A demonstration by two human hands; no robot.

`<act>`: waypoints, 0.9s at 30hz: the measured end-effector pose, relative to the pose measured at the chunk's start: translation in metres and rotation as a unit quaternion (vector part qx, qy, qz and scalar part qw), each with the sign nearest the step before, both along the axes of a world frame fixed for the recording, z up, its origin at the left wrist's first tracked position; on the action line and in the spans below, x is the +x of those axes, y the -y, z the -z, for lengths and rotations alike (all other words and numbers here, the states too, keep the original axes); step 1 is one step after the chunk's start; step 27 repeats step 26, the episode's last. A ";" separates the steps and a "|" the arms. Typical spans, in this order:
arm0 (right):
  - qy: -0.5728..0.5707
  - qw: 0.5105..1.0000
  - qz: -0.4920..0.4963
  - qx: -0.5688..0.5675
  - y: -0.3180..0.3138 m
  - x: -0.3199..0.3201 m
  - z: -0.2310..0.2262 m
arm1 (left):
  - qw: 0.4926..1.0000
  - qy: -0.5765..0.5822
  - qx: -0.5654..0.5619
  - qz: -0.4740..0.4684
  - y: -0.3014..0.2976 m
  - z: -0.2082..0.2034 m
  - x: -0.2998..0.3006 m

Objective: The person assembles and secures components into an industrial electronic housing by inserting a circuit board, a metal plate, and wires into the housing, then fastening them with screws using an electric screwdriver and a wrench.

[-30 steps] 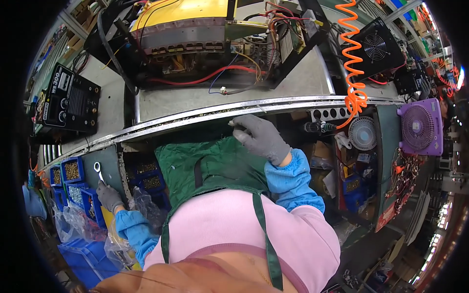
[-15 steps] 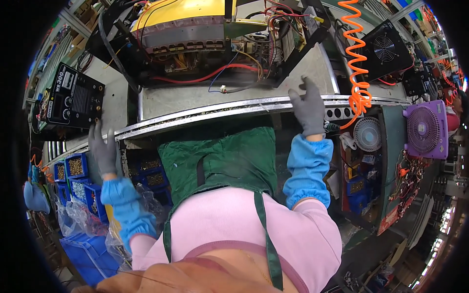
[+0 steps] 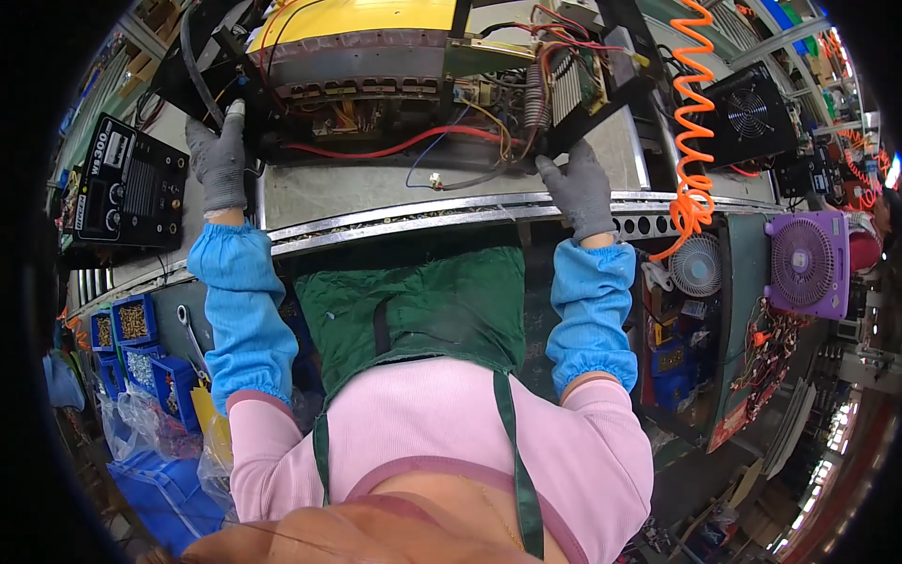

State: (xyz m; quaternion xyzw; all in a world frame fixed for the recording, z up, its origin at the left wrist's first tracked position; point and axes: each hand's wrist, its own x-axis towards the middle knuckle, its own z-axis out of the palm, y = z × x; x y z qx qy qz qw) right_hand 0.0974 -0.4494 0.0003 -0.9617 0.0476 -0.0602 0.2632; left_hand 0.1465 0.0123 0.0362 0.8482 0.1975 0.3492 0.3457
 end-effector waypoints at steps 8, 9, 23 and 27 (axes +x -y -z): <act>0.081 0.992 0.045 -0.091 -0.007 0.000 0.019 | 0.990 -0.071 0.121 -0.008 -0.010 0.017 -0.006; 0.083 0.991 0.051 -0.091 -0.009 0.000 0.015 | 0.989 -0.053 0.141 -0.011 -0.009 0.017 -0.004; -0.002 0.978 0.032 -0.207 -0.022 -0.005 -0.027 | 0.978 -0.045 0.148 -0.136 -0.006 0.036 -0.009; 0.124 0.957 -0.057 -0.256 -0.021 0.006 -0.034 | 0.980 -0.030 0.104 -0.168 0.014 0.023 -0.006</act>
